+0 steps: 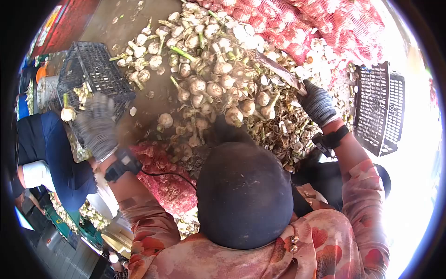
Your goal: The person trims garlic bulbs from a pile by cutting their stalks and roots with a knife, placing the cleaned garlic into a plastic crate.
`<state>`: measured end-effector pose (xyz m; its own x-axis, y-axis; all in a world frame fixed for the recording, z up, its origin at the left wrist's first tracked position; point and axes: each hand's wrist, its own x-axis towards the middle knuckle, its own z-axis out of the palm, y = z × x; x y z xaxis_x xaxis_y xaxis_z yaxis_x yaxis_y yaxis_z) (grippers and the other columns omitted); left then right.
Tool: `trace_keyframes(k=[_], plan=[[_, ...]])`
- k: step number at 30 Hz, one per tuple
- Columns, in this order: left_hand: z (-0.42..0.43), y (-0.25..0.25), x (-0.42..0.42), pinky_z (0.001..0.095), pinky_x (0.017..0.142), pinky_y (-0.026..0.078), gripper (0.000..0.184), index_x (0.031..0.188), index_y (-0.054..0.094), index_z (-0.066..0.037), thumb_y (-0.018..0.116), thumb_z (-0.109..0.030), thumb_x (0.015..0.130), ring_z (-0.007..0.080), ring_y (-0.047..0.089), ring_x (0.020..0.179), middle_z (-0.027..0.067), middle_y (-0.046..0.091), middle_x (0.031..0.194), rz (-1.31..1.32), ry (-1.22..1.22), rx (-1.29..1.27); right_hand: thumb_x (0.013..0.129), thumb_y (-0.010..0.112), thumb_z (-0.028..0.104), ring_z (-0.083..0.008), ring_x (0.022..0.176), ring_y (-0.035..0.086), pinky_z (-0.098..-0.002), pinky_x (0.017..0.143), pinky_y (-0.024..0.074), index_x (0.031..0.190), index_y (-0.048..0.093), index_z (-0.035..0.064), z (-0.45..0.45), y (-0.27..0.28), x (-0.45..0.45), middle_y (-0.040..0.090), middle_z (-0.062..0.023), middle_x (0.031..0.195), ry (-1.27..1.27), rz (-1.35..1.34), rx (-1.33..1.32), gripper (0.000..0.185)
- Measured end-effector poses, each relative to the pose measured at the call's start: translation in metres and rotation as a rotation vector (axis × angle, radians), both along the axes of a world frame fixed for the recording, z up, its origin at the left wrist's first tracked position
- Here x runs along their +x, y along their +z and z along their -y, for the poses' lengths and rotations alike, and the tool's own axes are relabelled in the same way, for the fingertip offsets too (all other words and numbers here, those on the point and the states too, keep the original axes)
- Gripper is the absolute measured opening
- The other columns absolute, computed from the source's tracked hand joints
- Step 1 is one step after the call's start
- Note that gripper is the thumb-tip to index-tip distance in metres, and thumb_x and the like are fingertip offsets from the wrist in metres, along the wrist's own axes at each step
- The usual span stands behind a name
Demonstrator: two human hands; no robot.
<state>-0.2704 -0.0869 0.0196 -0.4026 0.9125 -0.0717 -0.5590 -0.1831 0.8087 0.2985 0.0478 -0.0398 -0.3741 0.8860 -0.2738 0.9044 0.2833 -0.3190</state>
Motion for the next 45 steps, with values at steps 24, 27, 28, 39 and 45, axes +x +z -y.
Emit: trace_keyframes(k=[24,27,28,39,45], plan=[[-0.015,-0.007,-0.007,0.0529,0.109,0.036,0.069,0.132,0.041,0.003,0.054,-0.05,0.09,0.0388,0.037,0.133,0.027,0.041,0.139,0.813,-0.08,0.178,0.081,0.067,0.029,-0.0375,0.077,0.064,-0.0443,0.068,0.0515,0.099,0.06,0.0093,0.028,0.029,-0.066,0.065,-0.017,0.08,0.132,-0.001,-0.155,0.027],[-0.024,0.014,-0.01,0.0519,0.1,0.041,0.074,0.135,0.04,0.002,0.055,-0.053,0.088,0.0365,0.046,0.126,0.0216,0.041,0.143,0.242,0.21,-0.309,0.083,0.067,0.032,-0.0384,0.076,0.064,-0.0447,0.067,0.0503,0.098,0.06,0.0086,0.026,0.032,-0.069,0.064,-0.0185,0.079,0.077,-0.056,-0.14,0.029],[-0.024,-0.002,0.003,0.0506,0.097,0.043,0.065,0.134,0.042,-0.002,0.056,-0.048,0.089,0.0349,0.05,0.12,0.0189,0.048,0.135,-0.181,-0.02,-0.671,0.084,0.066,0.032,-0.0383,0.077,0.064,-0.045,0.067,0.0503,0.101,0.06,0.0078,0.026,0.034,-0.072,0.065,-0.0185,0.079,0.072,-0.011,-0.149,0.03],[0.066,-0.096,0.156,0.0432,0.096,0.044,0.069,0.14,0.039,-0.016,0.068,-0.032,0.079,0.0329,0.048,0.126,0.0158,0.052,0.133,-1.943,-1.31,-1.01,0.082,0.066,0.028,-0.0366,0.08,0.065,-0.0453,0.068,0.051,0.103,0.06,0.0072,0.04,0.022,-0.062,0.065,-0.019,0.082,0.22,0.014,-0.212,0.03],[0.059,-0.148,0.127,0.0411,0.083,0.051,0.048,0.12,0.055,-0.011,0.068,-0.033,0.079,0.0324,0.063,0.105,0.0168,0.062,0.114,-1.847,-1.119,-0.657,0.084,0.065,0.032,-0.0375,0.077,0.065,-0.0458,0.067,0.0513,0.105,0.06,0.0092,0.039,0.021,-0.062,0.066,-0.0177,0.081,0.127,0.001,-0.252,0.031]])
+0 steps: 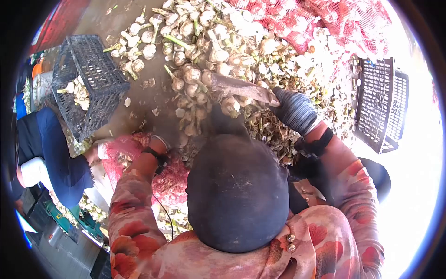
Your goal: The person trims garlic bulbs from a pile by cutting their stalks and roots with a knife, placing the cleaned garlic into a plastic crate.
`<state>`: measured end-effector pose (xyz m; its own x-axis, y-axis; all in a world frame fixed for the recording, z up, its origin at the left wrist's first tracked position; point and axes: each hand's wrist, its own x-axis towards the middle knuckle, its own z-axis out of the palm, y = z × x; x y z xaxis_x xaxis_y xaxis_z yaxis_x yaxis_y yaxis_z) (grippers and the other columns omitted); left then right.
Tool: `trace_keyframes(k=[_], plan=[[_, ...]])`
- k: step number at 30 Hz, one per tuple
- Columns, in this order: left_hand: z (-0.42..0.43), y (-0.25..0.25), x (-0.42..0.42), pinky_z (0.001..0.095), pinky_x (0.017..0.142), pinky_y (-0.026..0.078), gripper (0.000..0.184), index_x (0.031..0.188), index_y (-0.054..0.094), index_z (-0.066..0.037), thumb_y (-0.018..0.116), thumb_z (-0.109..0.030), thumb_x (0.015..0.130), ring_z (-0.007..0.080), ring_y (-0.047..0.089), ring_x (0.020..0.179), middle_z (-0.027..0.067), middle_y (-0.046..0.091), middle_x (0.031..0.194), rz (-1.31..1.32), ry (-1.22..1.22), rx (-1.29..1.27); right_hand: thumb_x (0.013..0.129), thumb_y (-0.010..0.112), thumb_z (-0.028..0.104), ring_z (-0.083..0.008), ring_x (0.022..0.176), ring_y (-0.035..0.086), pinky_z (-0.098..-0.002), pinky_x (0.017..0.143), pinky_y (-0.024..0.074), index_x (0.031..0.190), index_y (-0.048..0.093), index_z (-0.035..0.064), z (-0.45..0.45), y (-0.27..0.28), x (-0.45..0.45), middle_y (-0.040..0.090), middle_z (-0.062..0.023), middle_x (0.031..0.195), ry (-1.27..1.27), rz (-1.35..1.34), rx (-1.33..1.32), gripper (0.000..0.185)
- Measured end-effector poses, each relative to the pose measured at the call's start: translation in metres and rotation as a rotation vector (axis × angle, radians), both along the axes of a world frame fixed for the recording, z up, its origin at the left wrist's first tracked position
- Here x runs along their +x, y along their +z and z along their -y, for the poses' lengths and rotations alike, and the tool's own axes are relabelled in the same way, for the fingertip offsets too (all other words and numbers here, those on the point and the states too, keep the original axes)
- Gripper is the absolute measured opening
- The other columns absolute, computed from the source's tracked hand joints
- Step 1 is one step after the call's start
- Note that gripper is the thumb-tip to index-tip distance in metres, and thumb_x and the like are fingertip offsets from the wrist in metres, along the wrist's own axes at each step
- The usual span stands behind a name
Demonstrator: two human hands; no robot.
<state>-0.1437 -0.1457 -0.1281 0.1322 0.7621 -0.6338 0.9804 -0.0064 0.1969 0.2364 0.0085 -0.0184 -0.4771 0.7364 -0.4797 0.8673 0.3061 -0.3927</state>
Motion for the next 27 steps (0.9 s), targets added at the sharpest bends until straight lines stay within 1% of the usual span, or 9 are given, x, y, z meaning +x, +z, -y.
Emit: trace_keyframes(k=[7,9,10,11,13,15,21,23,27], plan=[[-0.024,-0.024,-0.015,0.0364,0.077,0.051,0.034,0.105,0.056,-0.008,0.072,-0.022,0.078,0.0257,0.065,0.087,0.0169,0.064,0.101,0.476,0.687,-0.079,0.082,0.067,0.033,-0.0368,0.075,0.065,-0.0451,0.066,0.0519,0.109,0.06,0.0086,-0.005,0.005,0.003,0.065,-0.0189,0.077,0.018,-0.012,0.061,0.036],[0.002,-0.039,-0.032,0.0316,0.077,0.052,0.027,0.106,0.057,-0.008,0.069,-0.012,0.081,0.0217,0.062,0.085,0.0125,0.063,0.101,1.089,1.217,-0.159,0.082,0.069,0.032,-0.0342,0.073,0.066,-0.0428,0.065,0.0521,0.107,0.061,0.0077,-0.008,0.003,0.008,0.066,-0.0173,0.077,-0.041,-0.027,0.044,0.036],[0.006,-0.033,-0.031,0.0316,0.077,0.052,0.027,0.106,0.057,-0.008,0.069,-0.012,0.081,0.0217,0.062,0.085,0.0125,0.063,0.101,1.092,1.211,-0.169,0.082,0.069,0.032,-0.0342,0.073,0.066,-0.0428,0.065,0.0521,0.107,0.061,0.0077,-0.008,0.006,0.007,0.066,-0.0173,0.077,-0.049,-0.021,0.042,0.036],[0.006,-0.018,-0.03,0.0288,0.074,0.053,0.024,0.11,0.056,-0.006,0.063,-0.012,0.087,0.0187,0.063,0.084,0.0098,0.063,0.102,0.809,0.652,0.262,0.083,0.068,0.032,-0.0317,0.071,0.066,-0.0417,0.065,0.0521,0.108,0.061,0.0078,-0.008,0.012,0.001,0.066,-0.0159,0.076,-0.156,-0.113,-0.114,0.035],[-0.009,0.026,-0.017,0.0259,0.07,0.055,0.022,0.113,0.055,-0.004,0.056,-0.013,0.093,0.0156,0.063,0.083,0.0072,0.062,0.104,0.492,0.064,0.659,0.086,0.067,0.035,-0.0264,0.072,0.066,-0.0377,0.068,0.0522,0.106,0.061,0.0066,-0.007,0.004,-0.008,0.066,-0.0125,0.077,-0.26,-0.389,-0.287,0.036],[-0.035,0.082,0.028,0.0277,0.082,0.054,0.032,0.124,0.051,-0.001,0.056,-0.015,0.095,0.018,0.062,0.099,0.0088,0.06,0.115,1.514,1.099,0.127,0.089,0.064,0.04,-0.0216,0.083,0.065,-0.0331,0.077,0.0519,0.102,0.062,0.0045,0.0,-0.001,-0.023,0.067,-0.0105,0.087,-0.327,-0.688,-0.402,0.038],[-0.096,0.135,0.095,0.0297,0.085,0.052,0.042,0.135,0.046,0.0,0.054,-0.013,0.096,0.0194,0.056,0.112,0.0137,0.055,0.123,1.283,0.655,0.197,0.089,0.066,0.042,-0.0171,0.096,0.061,-0.0339,0.087,0.0498,0.115,0.061,0.0027,-0.004,0.021,-0.077,0.067,-0.0089,0.1,-0.489,-1.038,-0.506,0.047],[-0.104,0.132,0.098,0.0284,0.084,0.051,0.043,0.136,0.046,0.0,0.055,-0.013,0.096,0.0179,0.056,0.111,0.0135,0.055,0.123,1.086,0.604,0.082,0.088,0.066,0.035,-0.0247,0.082,0.065,-0.0372,0.075,0.0521,0.107,0.06,0.0021,-0.009,0.027,-0.083,0.067,-0.0105,0.096,-0.317,-0.916,-0.165,0.038],[-0.103,0.097,0.099,0.0274,0.084,0.047,0.051,0.142,0.037,-0.002,0.053,-0.01,0.095,0.0147,0.055,0.097,0.0084,0.056,0.12,1.15,0.526,0.057,0.084,0.068,0.036,-0.0391,0.086,0.061,-0.0431,0.074,0.0496,0.11,0.059,0.006,-0.014,0.039,-0.078,0.063,-0.0195,0.094,-0.111,-0.569,0.012,0.041]])
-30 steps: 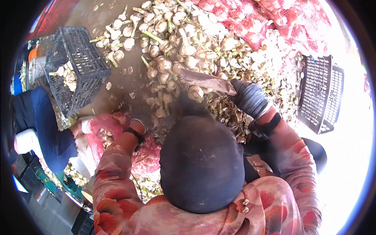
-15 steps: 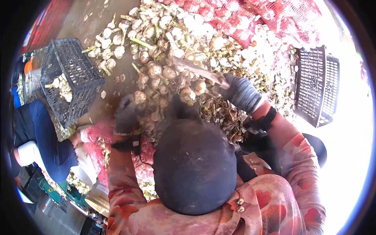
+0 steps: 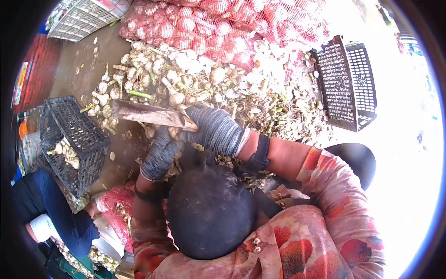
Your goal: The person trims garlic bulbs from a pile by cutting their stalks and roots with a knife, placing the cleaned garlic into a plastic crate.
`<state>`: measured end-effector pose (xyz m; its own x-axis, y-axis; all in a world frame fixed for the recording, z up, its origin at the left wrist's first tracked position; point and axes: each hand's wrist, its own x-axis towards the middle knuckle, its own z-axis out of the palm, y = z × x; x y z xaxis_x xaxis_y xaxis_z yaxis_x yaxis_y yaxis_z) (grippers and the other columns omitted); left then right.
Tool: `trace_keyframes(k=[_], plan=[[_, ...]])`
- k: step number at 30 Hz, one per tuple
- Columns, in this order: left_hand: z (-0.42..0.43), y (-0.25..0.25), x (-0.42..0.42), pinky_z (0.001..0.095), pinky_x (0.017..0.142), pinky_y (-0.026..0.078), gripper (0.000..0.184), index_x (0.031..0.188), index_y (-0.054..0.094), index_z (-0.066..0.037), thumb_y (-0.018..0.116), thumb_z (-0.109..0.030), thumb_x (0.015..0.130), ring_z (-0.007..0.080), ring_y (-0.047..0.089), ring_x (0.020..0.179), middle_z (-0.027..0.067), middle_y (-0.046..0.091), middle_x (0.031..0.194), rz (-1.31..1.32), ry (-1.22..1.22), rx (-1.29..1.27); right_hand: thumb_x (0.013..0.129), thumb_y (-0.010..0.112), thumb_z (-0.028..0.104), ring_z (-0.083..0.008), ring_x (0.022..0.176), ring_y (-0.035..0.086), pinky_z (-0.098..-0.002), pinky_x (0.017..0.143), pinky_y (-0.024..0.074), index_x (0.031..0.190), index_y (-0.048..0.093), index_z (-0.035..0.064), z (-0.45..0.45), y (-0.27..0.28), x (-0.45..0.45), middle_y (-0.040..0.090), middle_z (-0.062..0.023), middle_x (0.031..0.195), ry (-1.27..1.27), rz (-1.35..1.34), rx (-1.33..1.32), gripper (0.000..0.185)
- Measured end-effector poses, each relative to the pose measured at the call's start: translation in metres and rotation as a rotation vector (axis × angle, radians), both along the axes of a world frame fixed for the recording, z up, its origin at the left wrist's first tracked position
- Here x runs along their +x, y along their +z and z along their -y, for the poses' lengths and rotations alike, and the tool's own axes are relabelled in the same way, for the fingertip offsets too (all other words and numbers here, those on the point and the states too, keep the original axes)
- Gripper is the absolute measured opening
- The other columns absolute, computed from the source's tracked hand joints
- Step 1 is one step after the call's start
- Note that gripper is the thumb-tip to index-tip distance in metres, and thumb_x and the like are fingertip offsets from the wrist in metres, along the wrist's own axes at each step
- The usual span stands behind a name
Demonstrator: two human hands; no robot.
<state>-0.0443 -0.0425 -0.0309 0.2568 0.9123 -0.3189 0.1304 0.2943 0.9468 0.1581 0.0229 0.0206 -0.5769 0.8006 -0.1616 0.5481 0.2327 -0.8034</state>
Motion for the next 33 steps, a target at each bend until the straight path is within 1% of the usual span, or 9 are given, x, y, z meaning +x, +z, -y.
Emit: trace_keyframes(k=[5,6,9,21,25,27,29,31,33], plan=[[-0.002,-0.049,-0.001,0.031,0.09,0.048,0.043,0.136,0.043,-0.008,0.055,-0.022,0.097,0.0165,0.054,0.107,0.0082,0.054,0.123,-0.027,-0.066,0.032,0.08,0.067,0.029,-0.0381,0.082,0.063,-0.0441,0.07,0.0506,0.106,0.06,0.0084,0.01,0.012,0.026,0.063,-0.017,0.092,-0.053,-0.131,0.089,0.034],[0.008,-0.068,-0.005,0.0319,0.093,0.048,0.043,0.134,0.045,-0.007,0.057,-0.023,0.096,0.0171,0.054,0.11,0.0075,0.055,0.123,-0.295,-0.096,0.436,0.079,0.068,0.028,-0.0374,0.081,0.064,-0.0439,0.068,0.051,0.106,0.06,0.0088,0.01,0.017,0.033,0.063,-0.016,0.092,0.044,0.049,0.094,0.034],[0.013,-0.023,-0.01,0.0335,0.099,0.045,0.044,0.128,0.05,-0.005,0.066,-0.022,0.09,0.0195,0.054,0.117,0.0083,0.057,0.124,-0.527,-0.277,0.558,0.075,0.067,0.023,-0.0356,0.077,0.065,-0.0439,0.063,0.0515,0.104,0.06,0.0102,0.014,0.025,0.04,0.064,-0.0134,0.088,0.186,0.276,0.131,0.033],[0.009,0.009,0.0,0.0362,0.092,0.048,0.055,0.129,0.043,-0.004,0.071,-0.014,0.083,0.0217,0.057,0.104,0.0109,0.057,0.114,-0.213,-0.258,0.291,0.089,0.056,0.026,-0.0344,0.068,0.067,-0.0448,0.06,0.0523,0.105,0.059,0.0103,-0.003,-0.037,0.065,0.065,-0.0167,0.075,0.116,0.656,-0.134,0.023],[0.017,0.019,0.019,0.0346,0.096,0.044,0.057,0.132,0.036,-0.005,0.066,-0.002,0.083,0.0172,0.051,0.109,0.0079,0.052,0.115,0.064,0.147,0.106,0.09,0.059,0.042,-0.0303,0.07,0.068,-0.0408,0.065,0.0537,0.104,0.061,0.0069,-0.002,-0.041,0.093,0.067,-0.0157,0.076,-0.176,0.508,-0.107,0.038],[0.0,0.013,0.022,0.034,0.098,0.043,0.06,0.134,0.035,-0.006,0.067,-0.003,0.083,0.0177,0.048,0.114,0.0077,0.05,0.119,-0.081,0.156,0.201,0.087,0.064,0.048,-0.0227,0.069,0.066,-0.0378,0.066,0.0533,0.1,0.062,0.0059,0.01,-0.035,0.071,0.068,-0.0083,0.078,-0.322,-0.421,-0.432,0.044],[-0.012,0.025,0.032,0.0346,0.099,0.042,0.068,0.139,0.032,-0.006,0.069,-0.006,0.082,0.0197,0.048,0.115,0.0098,0.046,0.125,0.031,0.16,0.226,0.086,0.069,0.046,-0.0154,0.076,0.063,-0.0332,0.07,0.0523,0.098,0.064,0.0049,0.0,-0.009,0.044,0.068,-0.0038,0.084,-0.272,-0.357,-0.504,0.043],[-0.025,0.037,0.034,0.0361,0.101,0.04,0.076,0.144,0.028,-0.006,0.071,-0.01,0.081,0.0226,0.047,0.116,0.0118,0.043,0.13,-0.501,-0.055,0.645,0.085,0.072,0.04,-0.0147,0.081,0.063,-0.0312,0.075,0.0511,0.097,0.066,0.0039,-0.01,0.021,0.019,0.068,-0.0054,0.089,-0.307,-0.114,-0.914,0.039],[-0.016,0.024,0.039,0.0377,0.103,0.039,0.078,0.144,0.031,-0.005,0.074,-0.015,0.08,0.0256,0.047,0.119,0.0138,0.038,0.137,-0.213,0.098,0.577,0.083,0.074,0.037,-0.0148,0.083,0.063,-0.0317,0.076,0.0511,0.103,0.065,0.0044,0.0,-0.007,0.013,0.068,-0.0058,0.089,-0.233,-0.287,-0.601,0.04]])
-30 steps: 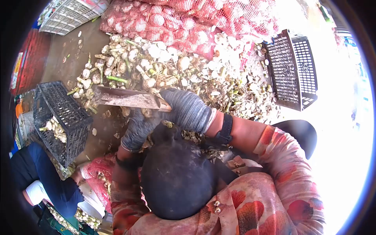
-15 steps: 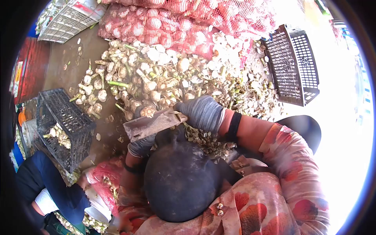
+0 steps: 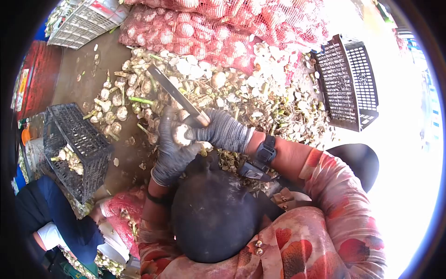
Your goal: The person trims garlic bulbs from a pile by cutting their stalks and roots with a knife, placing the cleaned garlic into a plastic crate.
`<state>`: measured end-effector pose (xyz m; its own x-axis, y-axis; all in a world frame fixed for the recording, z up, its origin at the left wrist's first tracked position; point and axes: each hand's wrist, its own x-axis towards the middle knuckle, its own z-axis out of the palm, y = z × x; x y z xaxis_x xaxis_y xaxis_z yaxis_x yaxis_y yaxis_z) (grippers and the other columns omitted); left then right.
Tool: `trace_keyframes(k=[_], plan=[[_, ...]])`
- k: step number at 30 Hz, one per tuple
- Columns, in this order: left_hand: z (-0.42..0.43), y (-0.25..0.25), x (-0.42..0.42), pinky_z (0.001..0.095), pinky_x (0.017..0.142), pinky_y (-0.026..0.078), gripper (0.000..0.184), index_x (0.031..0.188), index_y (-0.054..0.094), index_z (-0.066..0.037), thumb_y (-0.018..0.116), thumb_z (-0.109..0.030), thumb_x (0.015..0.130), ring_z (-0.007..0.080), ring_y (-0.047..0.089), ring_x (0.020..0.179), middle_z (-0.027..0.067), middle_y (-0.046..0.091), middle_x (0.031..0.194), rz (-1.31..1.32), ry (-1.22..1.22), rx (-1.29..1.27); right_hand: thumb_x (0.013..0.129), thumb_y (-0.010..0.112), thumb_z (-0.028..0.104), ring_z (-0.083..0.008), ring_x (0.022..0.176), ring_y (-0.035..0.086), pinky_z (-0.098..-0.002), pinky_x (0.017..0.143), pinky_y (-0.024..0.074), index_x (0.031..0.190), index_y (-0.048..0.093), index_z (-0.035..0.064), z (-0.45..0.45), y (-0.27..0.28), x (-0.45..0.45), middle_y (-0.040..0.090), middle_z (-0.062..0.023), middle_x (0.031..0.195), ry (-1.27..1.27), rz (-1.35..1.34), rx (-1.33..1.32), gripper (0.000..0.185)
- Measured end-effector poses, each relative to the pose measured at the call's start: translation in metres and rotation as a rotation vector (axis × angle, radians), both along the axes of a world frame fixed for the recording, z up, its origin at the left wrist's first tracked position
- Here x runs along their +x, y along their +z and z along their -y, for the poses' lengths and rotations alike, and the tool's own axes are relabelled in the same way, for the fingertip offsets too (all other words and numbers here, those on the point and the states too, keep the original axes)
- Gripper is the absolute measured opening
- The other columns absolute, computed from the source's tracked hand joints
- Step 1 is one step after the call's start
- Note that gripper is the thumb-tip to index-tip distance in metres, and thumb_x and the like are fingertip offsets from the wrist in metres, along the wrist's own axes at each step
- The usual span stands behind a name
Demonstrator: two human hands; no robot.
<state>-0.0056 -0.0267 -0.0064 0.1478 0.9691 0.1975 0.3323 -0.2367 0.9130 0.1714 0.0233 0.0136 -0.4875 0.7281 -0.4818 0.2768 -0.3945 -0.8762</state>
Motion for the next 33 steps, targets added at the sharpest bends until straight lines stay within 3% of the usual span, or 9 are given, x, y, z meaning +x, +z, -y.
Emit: trace_keyframes(k=[1,4,11,13,18,20,22,26,33], plan=[[0.002,-0.001,-0.001,0.0374,0.103,0.039,0.074,0.142,0.034,-0.005,0.073,-0.016,0.08,0.025,0.047,0.121,0.0141,0.04,0.137,0.432,-0.008,-0.217,0.082,0.075,0.036,-0.0166,0.084,0.063,-0.0327,0.076,0.0512,0.107,0.064,0.0054,0.001,-0.007,-0.002,0.068,-0.0073,0.089,-0.015,-0.041,0.138,0.041],[-0.016,-0.006,-0.024,0.037,0.101,0.042,0.061,0.135,0.045,-0.005,0.072,-0.021,0.082,0.0234,0.049,0.123,0.0149,0.049,0.133,0.18,-0.06,-0.575,0.081,0.076,0.035,-0.0245,0.086,0.065,-0.0353,0.078,0.0512,0.115,0.061,0.0089,0.003,-0.011,0.003,0.067,-0.0127,0.094,0.065,0.068,0.325,0.045],[0.01,-0.026,-0.045,0.0443,0.103,0.04,0.037,0.125,0.057,-0.007,0.056,-0.029,0.094,0.0331,0.055,0.115,0.0112,0.06,0.122,-0.349,-0.118,-0.11,0.085,0.062,0.036,-0.0339,0.088,0.066,-0.0423,0.074,0.052,0.103,0.062,0.0082,-0.019,0.004,0.022,0.067,-0.0153,0.092,0.691,0.561,0.496,0.033],[-0.002,0.04,-0.049,0.033,0.079,0.048,0.032,0.127,0.052,-0.005,0.053,-0.015,0.096,0.0177,0.054,0.102,0.0114,0.055,0.118,0.228,0.057,-0.914,0.088,0.055,0.033,-0.0344,0.074,0.066,-0.0435,0.068,0.0525,0.092,0.065,0.0047,-0.026,-0.048,0.057,0.066,-0.0173,0.08,0.656,0.554,0.502,0.031],[0.027,0.065,-0.195,0.0522,0.115,0.027,0.064,0.146,0.025,0.003,0.047,-0.032,0.098,0.0395,0.027,0.14,0.0287,0.026,0.15,1.585,0.184,-0.014,0.088,0.059,0.038,-0.0318,0.064,0.065,-0.0418,0.056,0.05,0.092,0.063,0.0032,-0.011,-0.095,0.131,0.064,-0.0207,0.07,0.09,0.635,0.425,0.035],[0.031,0.064,-0.212,0.0451,0.116,0.027,0.063,0.144,0.032,0.001,0.056,-0.028,0.094,0.0349,0.033,0.138,0.024,0.033,0.148,1.514,0.335,-0.051,0.087,0.059,0.042,-0.0352,0.065,0.064,-0.0433,0.058,0.0507,0.093,0.063,0.0014,-0.006,-0.084,0.12,0.063,-0.0228,0.069,0.109,0.604,0.531,0.041],[0.016,0.02,-0.156,0.0388,0.115,0.027,0.059,0.141,0.04,-0.002,0.061,-0.023,0.09,0.0297,0.037,0.135,0.0164,0.04,0.146,-0.226,0.413,-0.263,0.085,0.06,0.047,-0.0378,0.066,0.064,-0.0447,0.061,0.0516,0.095,0.063,0.0011,-0.004,-0.056,0.09,0.063,-0.0238,0.07,0.154,0.671,0.521,0.047],[-0.004,-0.078,-0.095,0.0373,0.108,0.036,0.053,0.13,0.055,-0.007,0.065,-0.008,0.078,0.0307,0.047,0.126,0.0164,0.05,0.135,-0.84,-0.071,-0.009,0.086,0.059,0.048,-0.0379,0.068,0.065,-0.0453,0.064,0.0517,0.096,0.062,0.0043,0.005,-0.027,0.056,0.065,-0.02,0.072,0.304,0.744,0.479,0.045],[-0.007,-0.151,-0.098,0.0385,0.103,0.04,0.04,0.124,0.058,-0.008,0.063,-0.018,0.085,0.0278,0.05,0.121,0.0147,0.053,0.129,0.243,0.099,-0.455,0.085,0.062,0.03,-0.0356,0.078,0.066,-0.0448,0.067,0.0519,0.101,0.059,0.0095,0.012,-0.006,0.039,0.066,-0.0162,0.079,0.524,0.662,0.562,0.027]])
